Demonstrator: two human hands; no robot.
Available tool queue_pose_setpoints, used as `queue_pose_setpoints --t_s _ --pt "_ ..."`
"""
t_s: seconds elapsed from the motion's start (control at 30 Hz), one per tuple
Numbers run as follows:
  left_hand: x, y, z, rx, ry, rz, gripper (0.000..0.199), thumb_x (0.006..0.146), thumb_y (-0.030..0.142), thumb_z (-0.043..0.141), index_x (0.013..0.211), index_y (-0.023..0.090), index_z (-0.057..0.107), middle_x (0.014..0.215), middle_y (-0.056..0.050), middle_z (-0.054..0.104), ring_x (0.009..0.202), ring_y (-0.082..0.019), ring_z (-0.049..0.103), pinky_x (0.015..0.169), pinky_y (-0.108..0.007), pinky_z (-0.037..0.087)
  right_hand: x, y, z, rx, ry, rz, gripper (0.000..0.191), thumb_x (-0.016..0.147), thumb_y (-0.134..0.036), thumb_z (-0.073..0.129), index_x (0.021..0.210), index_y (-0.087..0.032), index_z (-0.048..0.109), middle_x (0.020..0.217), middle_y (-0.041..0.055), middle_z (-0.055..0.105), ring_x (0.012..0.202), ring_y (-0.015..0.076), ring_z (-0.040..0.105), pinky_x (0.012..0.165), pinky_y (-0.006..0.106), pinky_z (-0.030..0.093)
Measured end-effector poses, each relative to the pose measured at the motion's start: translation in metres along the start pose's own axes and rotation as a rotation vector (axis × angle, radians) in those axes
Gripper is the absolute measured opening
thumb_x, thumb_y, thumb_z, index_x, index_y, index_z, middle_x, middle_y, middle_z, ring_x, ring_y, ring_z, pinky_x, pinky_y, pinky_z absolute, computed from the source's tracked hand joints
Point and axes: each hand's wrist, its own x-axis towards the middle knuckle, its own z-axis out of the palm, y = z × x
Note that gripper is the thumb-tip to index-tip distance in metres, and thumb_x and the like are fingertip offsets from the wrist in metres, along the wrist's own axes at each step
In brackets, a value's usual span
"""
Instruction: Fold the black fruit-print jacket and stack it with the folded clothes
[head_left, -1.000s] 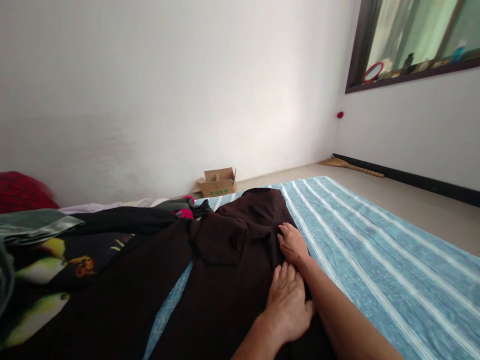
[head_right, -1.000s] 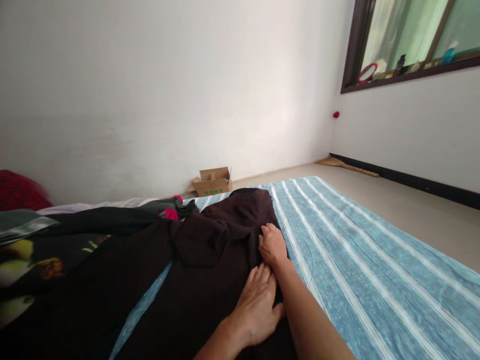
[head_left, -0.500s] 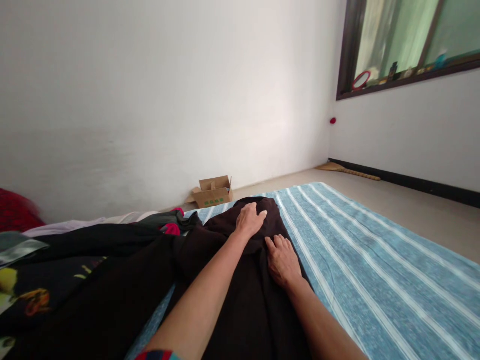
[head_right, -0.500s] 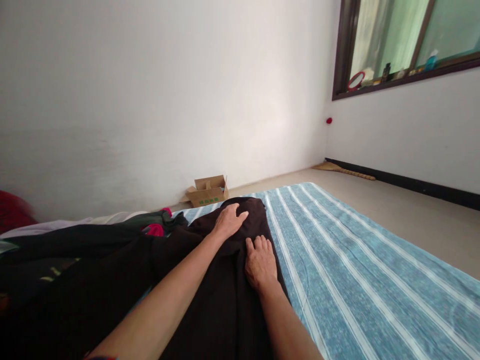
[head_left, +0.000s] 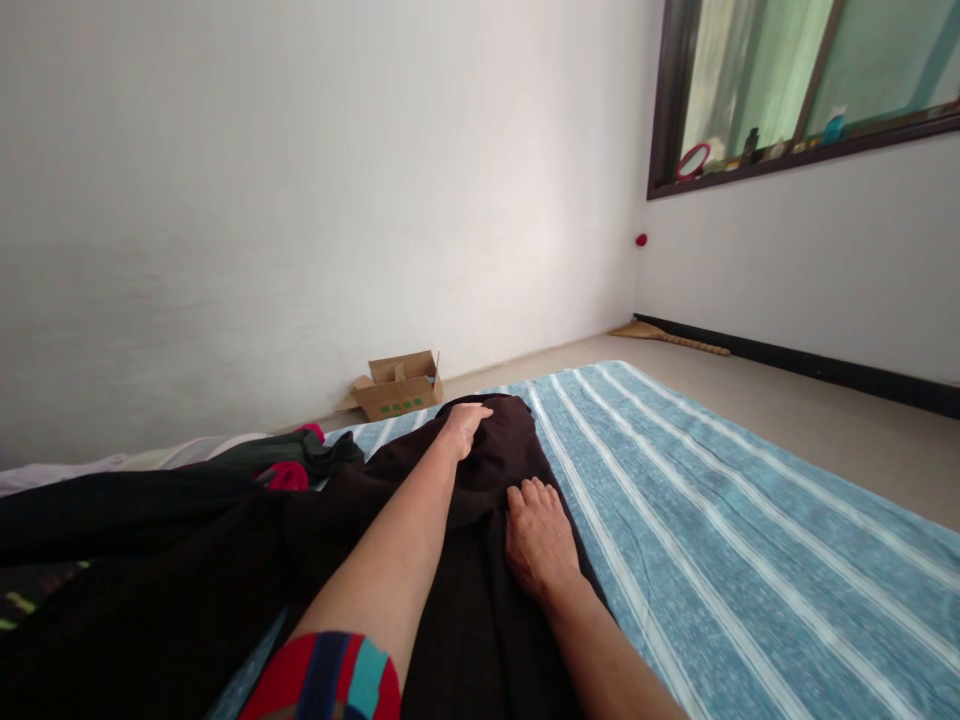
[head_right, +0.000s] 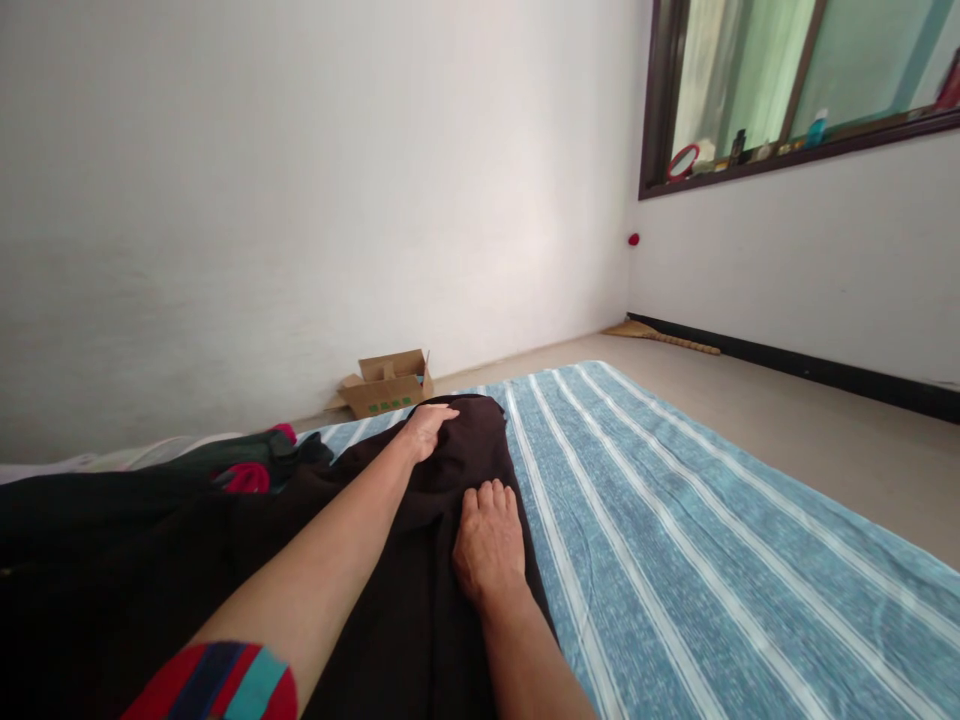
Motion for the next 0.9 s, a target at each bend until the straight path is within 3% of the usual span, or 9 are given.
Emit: queue_pose_setpoints --t_s 0.1,0.3,0.43,0.6,0.67,0.8,0.9 --pt "-0.001 -0.001 0.001 -0.014 0.005 -0.048 0.024 0.084 0.033 0.060 0.073 0.012 0.059 0.064 0.002 0.059 0.054 -0.009 0.054 0.054 -0.024 0.046 0.000 -0.001 -0.002 0.005 -0.001 0.002 0.041 0.088 -0.010 0.031 0.122 -0.009 0.056 0.127 0.0167 0.054 0.126 0.0296 0.040 0.107 0.042 0.026" --pt "0.016 0.024 0.009 0.055 0.037 -0.061 0.030 0.054 0.030 0.079 0.048 0.017 0.053 0.044 0.001 0.049 0.055 -0.018 0.056 0.045 -0.025 0.035 0.001 -0.001 -0.003 -0.006 0.014 -0.019 0.038 0.087 -0.010 0.034 0.115 -0.009 0.059 0.120 0.0172 0.057 0.122 0.0292 0.043 0.105 0.042 0.028" --pt "0.032 0.037 0.017 0.099 0.009 -0.099 0.031 0.041 0.016 0.082 0.046 0.018 0.051 0.041 0.002 0.047 0.062 -0.023 0.060 0.046 -0.025 0.037 0.001 0.000 -0.003 0.012 0.027 -0.017 0.037 0.086 -0.010 0.035 0.114 -0.008 0.059 0.119 0.0171 0.057 0.120 0.0299 0.044 0.104 0.043 0.029" --pt "0.033 0.046 0.023 -0.017 -0.151 -0.162 0.014 0.062 0.017 0.074 0.065 0.013 0.061 0.057 0.000 0.061 0.059 -0.015 0.061 0.054 -0.026 0.048 0.002 0.000 -0.003 0.033 0.023 -0.012 0.037 0.085 -0.011 0.036 0.114 -0.008 0.059 0.119 0.0177 0.057 0.120 0.0304 0.044 0.104 0.043 0.029" --pt "0.030 0.047 0.020 -0.103 -0.206 -0.187 0.010 0.064 0.017 0.071 0.068 0.014 0.062 0.061 -0.002 0.064 0.058 -0.016 0.062 0.057 -0.029 0.050 0.002 0.000 -0.004 0.039 0.022 -0.012 0.036 0.085 -0.011 0.036 0.113 -0.008 0.059 0.117 0.0173 0.058 0.119 0.0299 0.044 0.103 0.043 0.029" --pt "0.028 0.042 0.018 -0.257 -0.226 -0.240 0.013 0.058 0.013 0.072 0.062 0.015 0.059 0.056 -0.003 0.063 0.056 -0.021 0.063 0.056 -0.033 0.051 0.002 0.000 -0.005 0.052 0.036 -0.003 0.034 0.085 -0.011 0.037 0.110 -0.009 0.060 0.114 0.0165 0.059 0.117 0.0286 0.045 0.103 0.042 0.029" --pt "0.031 0.032 0.024 -0.347 -0.220 -0.282 0.009 0.070 0.018 0.068 0.069 0.014 0.060 0.058 -0.001 0.062 0.057 -0.018 0.063 0.060 -0.033 0.052 0.002 0.000 -0.007 0.051 0.047 -0.003 0.031 0.085 -0.012 0.038 0.106 -0.010 0.061 0.110 0.0158 0.059 0.113 0.0276 0.046 0.101 0.042 0.030"
